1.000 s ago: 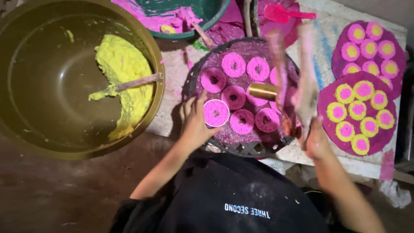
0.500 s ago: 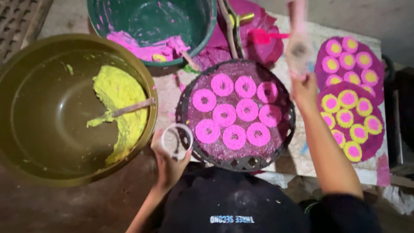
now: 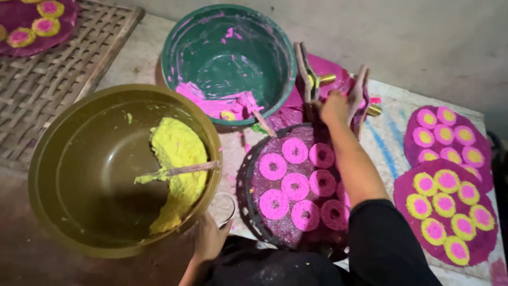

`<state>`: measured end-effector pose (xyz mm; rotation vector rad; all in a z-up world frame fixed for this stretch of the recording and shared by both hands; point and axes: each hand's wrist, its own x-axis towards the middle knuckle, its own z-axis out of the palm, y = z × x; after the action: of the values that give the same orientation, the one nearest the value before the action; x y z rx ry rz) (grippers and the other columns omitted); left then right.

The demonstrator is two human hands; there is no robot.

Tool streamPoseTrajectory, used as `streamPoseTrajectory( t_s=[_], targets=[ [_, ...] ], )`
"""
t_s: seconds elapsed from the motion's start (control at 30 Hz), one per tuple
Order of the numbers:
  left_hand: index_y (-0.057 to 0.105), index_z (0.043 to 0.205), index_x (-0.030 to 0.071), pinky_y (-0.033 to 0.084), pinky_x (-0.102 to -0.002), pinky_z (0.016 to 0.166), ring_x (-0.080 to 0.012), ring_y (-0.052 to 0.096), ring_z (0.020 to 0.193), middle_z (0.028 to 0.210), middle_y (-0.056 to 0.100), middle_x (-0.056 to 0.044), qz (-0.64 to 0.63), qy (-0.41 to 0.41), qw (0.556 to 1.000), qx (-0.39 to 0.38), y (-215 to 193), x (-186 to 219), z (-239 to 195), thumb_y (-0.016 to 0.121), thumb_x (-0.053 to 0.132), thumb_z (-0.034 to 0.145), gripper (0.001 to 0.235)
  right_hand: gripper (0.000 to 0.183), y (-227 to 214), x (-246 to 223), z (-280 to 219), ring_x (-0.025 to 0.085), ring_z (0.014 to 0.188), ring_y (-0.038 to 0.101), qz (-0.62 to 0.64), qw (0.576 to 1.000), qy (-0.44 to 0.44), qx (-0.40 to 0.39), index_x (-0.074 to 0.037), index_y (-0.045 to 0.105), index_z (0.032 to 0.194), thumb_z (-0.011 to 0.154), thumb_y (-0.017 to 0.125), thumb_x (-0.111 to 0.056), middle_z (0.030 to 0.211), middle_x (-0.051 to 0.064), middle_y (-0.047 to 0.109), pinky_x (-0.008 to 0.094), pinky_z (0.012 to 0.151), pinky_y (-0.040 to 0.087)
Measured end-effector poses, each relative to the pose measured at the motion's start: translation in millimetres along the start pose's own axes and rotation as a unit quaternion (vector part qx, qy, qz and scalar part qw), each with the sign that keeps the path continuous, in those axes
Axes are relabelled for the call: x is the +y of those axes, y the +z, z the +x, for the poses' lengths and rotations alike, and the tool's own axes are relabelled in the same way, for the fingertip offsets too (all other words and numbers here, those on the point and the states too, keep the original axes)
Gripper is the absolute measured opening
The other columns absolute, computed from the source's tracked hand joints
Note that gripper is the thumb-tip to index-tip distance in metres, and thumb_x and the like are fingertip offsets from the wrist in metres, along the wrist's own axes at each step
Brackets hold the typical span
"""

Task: The person uses a wooden press to form pink and yellow dough into circular decorative cakes. They repeatedly load the press with pink dough, press it onto a tray, then add yellow dough to the center, and transfer the finished pieces to a woven mat.

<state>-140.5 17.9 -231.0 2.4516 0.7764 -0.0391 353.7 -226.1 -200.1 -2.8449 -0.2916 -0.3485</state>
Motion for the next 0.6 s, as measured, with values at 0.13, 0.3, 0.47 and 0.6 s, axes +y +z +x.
streamPoseTrajectory(
  t_s=[0.13,0.3,0.47,0.6],
  targets=[
    [0.039,0.139,-0.01,0.047,-0.052,0.095,-0.0501,0.055,0.115,0.124,0.055,-0.036,-0.032,0.071,0.997,0.017,-6,-4,6,0.077,0.053,0.078,0.096,0.053,30,-36,13,0.046,0.109,0.067,0.019,0.982,0.126,-0.14,0.0,0.059,0.127,0.09,0.075,-0.035,0.115,0.028,0.069,0.055,0.091,0.053],
    [0.045,0.142,-0.004,0.043,-0.053,0.099,-0.0487,0.053,0.119,0.133,0.055,-0.033,-0.108,0.161,0.977,0.091,-30,3,-12,0.075,0.035,0.085,0.075,0.062,1,-18,36,0.045,0.098,0.067,0.019,1.0,0.015,-0.017,0.002,0.06,0.119,0.078,0.078,-0.041,0.108,0.026,0.069,0.057,0.081,0.052],
    [0.053,0.134,0.002,0.043,-0.048,0.108,-0.041,0.054,0.126,0.132,0.057,-0.022,-0.21,0.323,0.914,0.128,-49,28,-14,0.069,0.016,0.092,0.047,0.049,-88,11,19,0.027,0.072,0.053,0.451,0.887,0.081,-0.067,0.0,0.058,0.109,0.113,0.055,-0.048,0.086,0.013,0.055,0.046,0.064,0.042],
    [0.063,0.129,0.001,0.048,-0.047,0.111,-0.038,0.056,0.131,0.14,0.058,-0.018,-0.413,0.241,0.875,0.078,-53,83,9,0.068,0.014,0.099,0.033,0.06,-173,34,-93,0.019,0.067,0.056,0.623,0.737,0.014,-0.262,-0.005,0.059,0.114,0.113,0.031,-0.058,0.08,0.006,0.058,0.035,0.062,0.047]
  ],
)
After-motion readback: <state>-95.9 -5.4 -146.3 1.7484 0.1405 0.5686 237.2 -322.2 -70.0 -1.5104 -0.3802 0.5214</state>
